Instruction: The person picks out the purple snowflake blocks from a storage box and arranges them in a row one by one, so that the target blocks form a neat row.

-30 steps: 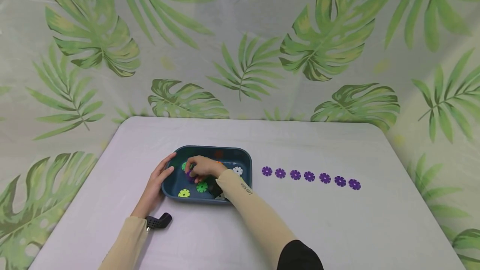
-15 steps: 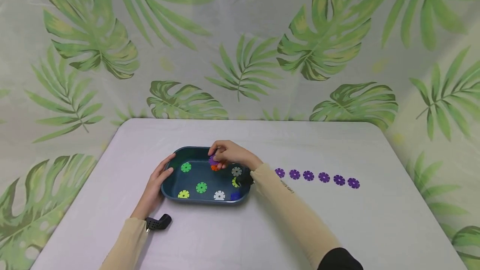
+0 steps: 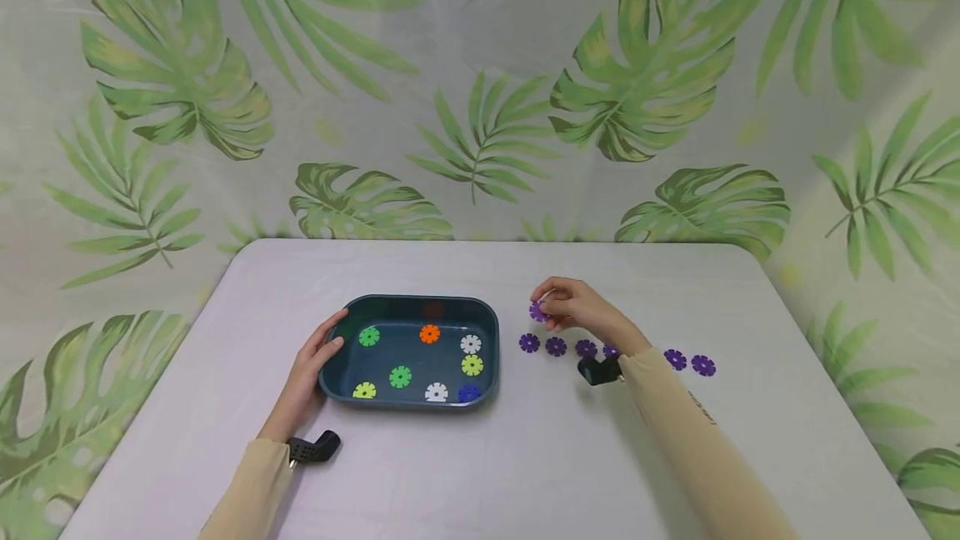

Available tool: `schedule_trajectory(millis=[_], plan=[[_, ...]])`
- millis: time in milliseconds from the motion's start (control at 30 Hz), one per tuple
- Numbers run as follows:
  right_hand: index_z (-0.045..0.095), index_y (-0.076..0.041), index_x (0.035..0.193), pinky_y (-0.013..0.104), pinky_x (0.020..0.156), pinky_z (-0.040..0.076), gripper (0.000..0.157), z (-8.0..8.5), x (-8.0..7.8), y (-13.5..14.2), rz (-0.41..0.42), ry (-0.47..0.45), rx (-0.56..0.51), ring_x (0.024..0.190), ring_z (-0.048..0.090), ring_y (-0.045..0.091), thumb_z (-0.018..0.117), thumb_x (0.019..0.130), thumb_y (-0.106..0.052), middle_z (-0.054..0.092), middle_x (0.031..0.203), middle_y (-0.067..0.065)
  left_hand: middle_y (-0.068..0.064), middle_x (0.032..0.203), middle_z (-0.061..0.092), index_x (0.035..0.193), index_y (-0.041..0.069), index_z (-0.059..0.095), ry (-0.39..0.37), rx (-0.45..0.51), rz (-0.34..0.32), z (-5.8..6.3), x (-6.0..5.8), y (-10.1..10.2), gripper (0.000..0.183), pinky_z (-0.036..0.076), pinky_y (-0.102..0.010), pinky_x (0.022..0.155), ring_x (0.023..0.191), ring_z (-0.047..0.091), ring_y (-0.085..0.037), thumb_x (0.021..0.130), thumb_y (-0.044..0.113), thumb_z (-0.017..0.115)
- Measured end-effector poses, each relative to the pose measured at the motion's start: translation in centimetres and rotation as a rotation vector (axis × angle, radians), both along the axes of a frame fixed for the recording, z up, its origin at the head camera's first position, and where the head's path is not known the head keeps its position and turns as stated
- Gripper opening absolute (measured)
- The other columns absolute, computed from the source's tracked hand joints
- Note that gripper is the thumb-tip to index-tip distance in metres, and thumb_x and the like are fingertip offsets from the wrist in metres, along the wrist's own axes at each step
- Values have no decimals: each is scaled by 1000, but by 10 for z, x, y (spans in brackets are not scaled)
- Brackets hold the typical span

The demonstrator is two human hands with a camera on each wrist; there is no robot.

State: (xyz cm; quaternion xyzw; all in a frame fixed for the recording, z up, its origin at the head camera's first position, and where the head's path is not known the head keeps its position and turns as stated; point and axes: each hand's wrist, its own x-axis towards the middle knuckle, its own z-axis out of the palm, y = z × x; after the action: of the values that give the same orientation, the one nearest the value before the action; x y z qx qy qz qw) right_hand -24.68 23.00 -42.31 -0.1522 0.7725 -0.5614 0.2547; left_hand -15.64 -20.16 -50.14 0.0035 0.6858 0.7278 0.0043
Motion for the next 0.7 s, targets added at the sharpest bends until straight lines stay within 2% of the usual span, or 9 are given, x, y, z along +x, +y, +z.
schedule_trajectory(millis=[233, 333, 500, 600, 700], plan=[[45, 9, 123, 35, 72, 53, 35, -14, 21, 84, -133, -7, 46, 74, 57, 20, 48, 101, -18, 55, 89, 11, 4, 153, 28, 145, 16, 42, -9, 4, 4, 2, 2, 1, 44, 13, -37, 114, 141, 19, -11, 101, 14, 47], [47, 7, 120, 32, 69, 53, 32, -20, 31, 121, -198, -3, 56, 73, 57, 19, 48, 101, -19, 56, 88, 8, 4, 153, 28, 145, 17, 42, -12, 6, 1, 2, 2, 1, 44, 13, -37, 114, 140, 19, -11, 101, 14, 47], [60, -9, 110, 28, 68, 54, 15, -30, 50, 179, -295, -2, -2, 73, 60, 15, 49, 101, -14, 61, 89, 1, 4, 153, 28, 145, 18, 42, -13, -4, 3, 2, 1, 1, 44, 12, -38, 114, 141, 18, -11, 101, 14, 47], [65, -18, 104, 26, 67, 54, 20, -34, 61, 207, -351, -5, -42, 74, 63, 14, 48, 101, -9, 63, 89, -3, 3, 154, 27, 146, 18, 41, -14, -14, 5, 1, 1, 0, 45, 13, -38, 114, 141, 18, -12, 101, 14, 47], [66, -21, 101, 25, 67, 54, 23, -39, 69, 227, -394, 4, -5, 74, 63, 14, 48, 100, -7, 63, 90, -8, 3, 154, 27, 146, 18, 41, -13, -12, 2, 2, 1, 1, 45, 14, -39, 114, 141, 19, -13, 101, 14, 47]])
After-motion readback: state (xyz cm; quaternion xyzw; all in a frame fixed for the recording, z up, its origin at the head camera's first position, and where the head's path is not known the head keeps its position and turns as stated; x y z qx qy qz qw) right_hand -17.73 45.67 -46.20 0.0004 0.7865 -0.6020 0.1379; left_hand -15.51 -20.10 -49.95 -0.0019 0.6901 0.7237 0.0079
